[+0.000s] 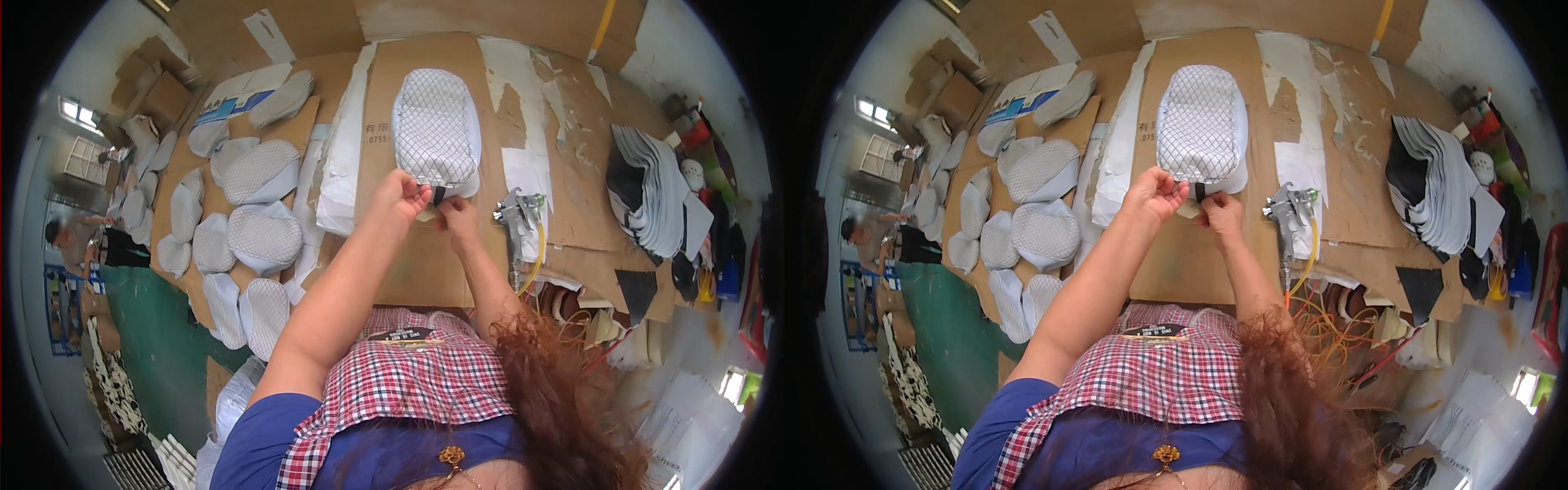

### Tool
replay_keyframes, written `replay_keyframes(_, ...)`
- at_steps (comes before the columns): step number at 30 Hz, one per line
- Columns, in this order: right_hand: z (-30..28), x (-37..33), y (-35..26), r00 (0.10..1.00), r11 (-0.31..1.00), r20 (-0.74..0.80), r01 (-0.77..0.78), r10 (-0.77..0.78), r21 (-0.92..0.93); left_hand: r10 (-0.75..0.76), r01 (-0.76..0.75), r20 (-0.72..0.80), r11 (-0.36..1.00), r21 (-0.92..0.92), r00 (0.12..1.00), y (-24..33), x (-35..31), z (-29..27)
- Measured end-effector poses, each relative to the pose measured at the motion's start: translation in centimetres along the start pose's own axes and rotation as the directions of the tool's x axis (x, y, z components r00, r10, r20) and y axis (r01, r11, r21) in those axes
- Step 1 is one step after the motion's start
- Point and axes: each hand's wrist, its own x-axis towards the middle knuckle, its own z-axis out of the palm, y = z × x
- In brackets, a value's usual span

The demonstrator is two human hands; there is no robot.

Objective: Applying spray glue to foam padding components and pressing them together to assemble padding units.

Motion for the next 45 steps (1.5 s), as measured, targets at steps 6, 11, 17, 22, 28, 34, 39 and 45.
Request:
replay_keyframes(6, -1.9, -1.1, 1.0, 0.960, 0.910, -0.003, -0.264, 0.280, 0.318, 0.017, -0.007, 0.128, 0.997, -0.078, 0.992, -0.6, -1.6, 3.2)
replay_keyframes(11, -2.3, -1.1, -0.7, 0.965, 0.609, 0.208, -0.261, 0.158, 0.749, 0.091, -0.080, 0.139, 0.993, -0.087, 0.986, 0.2, -2.5, 5.0)
replay_keyframes(17, -1.3, 1.1, -3.5, 0.986, 0.616, 0.155, -0.085, -0.061, 0.784, 0.059, -0.037, 0.176, 0.991, -0.126, 0.983, 0.3, -2.8, 6.6)
replay_keyframes(22, -1.5, 1.7, -2.1, 0.976, 0.612, 0.171, -0.053, -0.137, 0.789, 0.039, -0.021, 0.165, 0.994, -0.111, 0.986, 2.5, -2.9, 7.8)
replay_keyframes(28, -3.5, 3.0, 3.3, 0.999, 0.748, -0.013, -0.031, 0.052, 0.663, 0.110, -0.083, 0.353, 0.993, -0.089, 0.929, 11.8, -4.1, 10.6)
replay_keyframes(34, -1.9, 3.3, 2.0, 0.996, 0.806, -0.068, -0.012, 0.065, 0.592, 0.465, -0.523, 0.662, 0.843, -0.128, 0.587, 31.2, -12.2, 9.5)
replay_keyframes(39, -4.5, 4.0, 3.3, 0.980, 0.936, -0.194, 0.019, 0.053, 0.351, 0.681, -0.574, 0.489, 0.728, -0.374, 0.545, 35.7, -18.2, -0.3)
replay_keyframes(45, -3.3, -3.2, 2.1, 0.987, 0.999, -0.153, -0.040, 0.044, 0.029, 0.784, -0.607, 0.206, 0.593, -0.528, 0.586, 27.3, -19.8, -16.3)
